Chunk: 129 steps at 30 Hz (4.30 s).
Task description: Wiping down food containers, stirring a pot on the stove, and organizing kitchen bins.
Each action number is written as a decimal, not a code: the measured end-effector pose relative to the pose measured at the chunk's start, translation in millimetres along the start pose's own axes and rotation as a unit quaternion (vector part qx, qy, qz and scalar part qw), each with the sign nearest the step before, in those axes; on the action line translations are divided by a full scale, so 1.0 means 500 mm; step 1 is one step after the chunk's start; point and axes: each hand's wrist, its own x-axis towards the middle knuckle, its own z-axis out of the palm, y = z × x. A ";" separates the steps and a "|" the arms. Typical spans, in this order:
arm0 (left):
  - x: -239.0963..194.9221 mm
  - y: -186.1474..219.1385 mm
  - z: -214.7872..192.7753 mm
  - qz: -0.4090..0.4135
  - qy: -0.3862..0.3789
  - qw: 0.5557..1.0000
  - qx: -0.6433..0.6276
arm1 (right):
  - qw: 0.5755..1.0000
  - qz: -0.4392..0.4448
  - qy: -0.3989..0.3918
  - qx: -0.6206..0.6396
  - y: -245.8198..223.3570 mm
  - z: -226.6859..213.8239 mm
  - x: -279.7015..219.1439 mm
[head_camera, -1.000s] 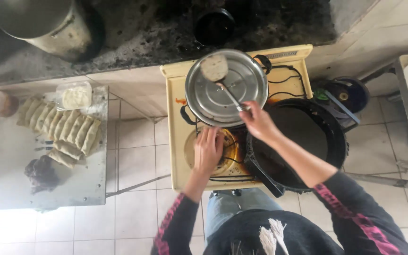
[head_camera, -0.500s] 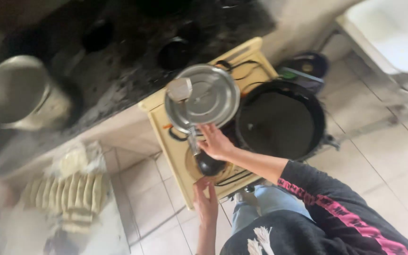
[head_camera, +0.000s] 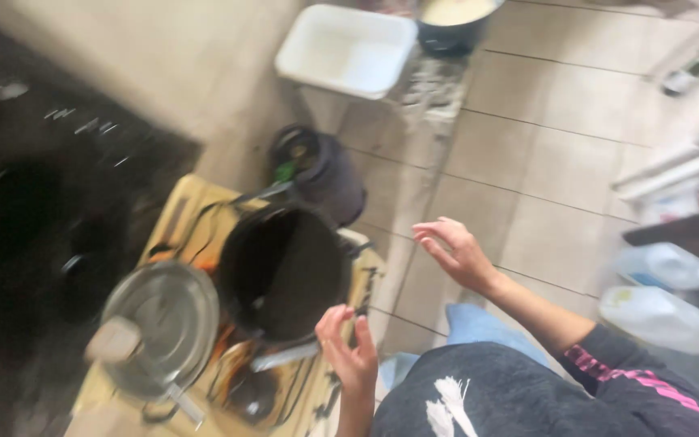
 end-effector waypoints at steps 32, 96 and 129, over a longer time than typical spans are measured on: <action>1.201 -0.477 1.746 -0.228 0.073 0.968 -0.076 | 0.930 0.332 0.070 -0.142 1.385 -1.270 -0.031; 1.168 -0.120 1.664 -0.461 0.515 0.721 -0.053 | 0.757 0.092 -0.633 -0.134 1.169 -1.428 2.042; 1.344 -0.317 1.986 -0.433 0.469 0.718 -0.279 | 0.776 0.109 -0.598 -0.170 1.147 -1.466 2.025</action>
